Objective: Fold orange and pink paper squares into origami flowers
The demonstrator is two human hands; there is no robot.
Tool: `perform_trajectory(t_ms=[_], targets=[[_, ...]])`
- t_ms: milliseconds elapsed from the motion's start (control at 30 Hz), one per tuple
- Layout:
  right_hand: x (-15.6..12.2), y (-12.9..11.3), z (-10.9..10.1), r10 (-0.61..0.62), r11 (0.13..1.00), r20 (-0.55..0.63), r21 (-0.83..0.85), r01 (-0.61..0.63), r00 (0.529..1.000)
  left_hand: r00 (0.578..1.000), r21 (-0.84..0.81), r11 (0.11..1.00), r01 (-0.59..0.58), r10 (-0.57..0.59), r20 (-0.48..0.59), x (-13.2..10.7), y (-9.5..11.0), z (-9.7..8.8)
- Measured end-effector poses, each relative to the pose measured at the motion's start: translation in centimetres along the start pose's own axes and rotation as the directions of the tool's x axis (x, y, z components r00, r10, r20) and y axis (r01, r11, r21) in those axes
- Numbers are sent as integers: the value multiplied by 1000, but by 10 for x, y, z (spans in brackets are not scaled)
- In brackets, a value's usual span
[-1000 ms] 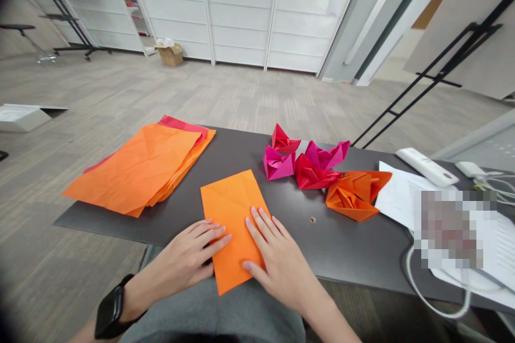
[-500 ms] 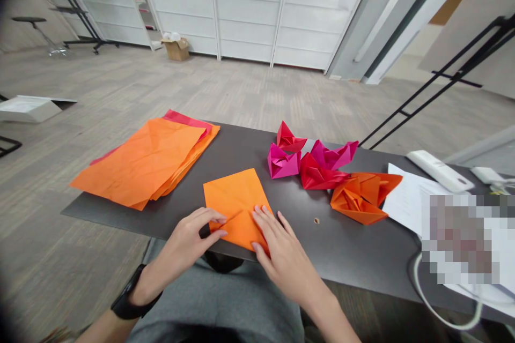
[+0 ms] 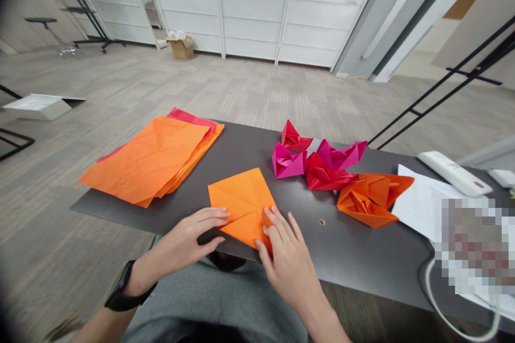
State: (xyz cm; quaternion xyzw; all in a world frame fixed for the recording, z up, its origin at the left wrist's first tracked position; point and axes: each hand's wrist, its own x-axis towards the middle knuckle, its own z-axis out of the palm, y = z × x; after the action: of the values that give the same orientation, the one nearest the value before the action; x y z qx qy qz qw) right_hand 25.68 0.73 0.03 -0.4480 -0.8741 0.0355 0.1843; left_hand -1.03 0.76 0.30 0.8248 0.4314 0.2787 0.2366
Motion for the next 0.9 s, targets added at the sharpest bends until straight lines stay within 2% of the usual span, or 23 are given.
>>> perform_trajectory(t_ms=[100, 200, 367, 533, 900], targets=[[-2, 2, 1, -70, 995, -11, -78, 69, 997, 998, 35, 999, -42, 40, 48, 0, -2, -3], [-1, 2, 0, -132, 981, 55, -133, 139, 990, 991, 120, 985, -121, 112, 80, 0, 0, -5], [0, -1, -2, -85, 984, 110, -146, 101, 990, 987, 271, 950, -158, 148, 57, -5, -2, -3], [-1, 0, 1, -86, 988, 113, -117, 99, 990, 965, 298, 920, -254, 224, 134, -10, -8, -5], [1, -2, 0, -53, 993, 116, -99, 64, 992, 961, 346, 898, -271, 232, 150, -10, -7, -5]])
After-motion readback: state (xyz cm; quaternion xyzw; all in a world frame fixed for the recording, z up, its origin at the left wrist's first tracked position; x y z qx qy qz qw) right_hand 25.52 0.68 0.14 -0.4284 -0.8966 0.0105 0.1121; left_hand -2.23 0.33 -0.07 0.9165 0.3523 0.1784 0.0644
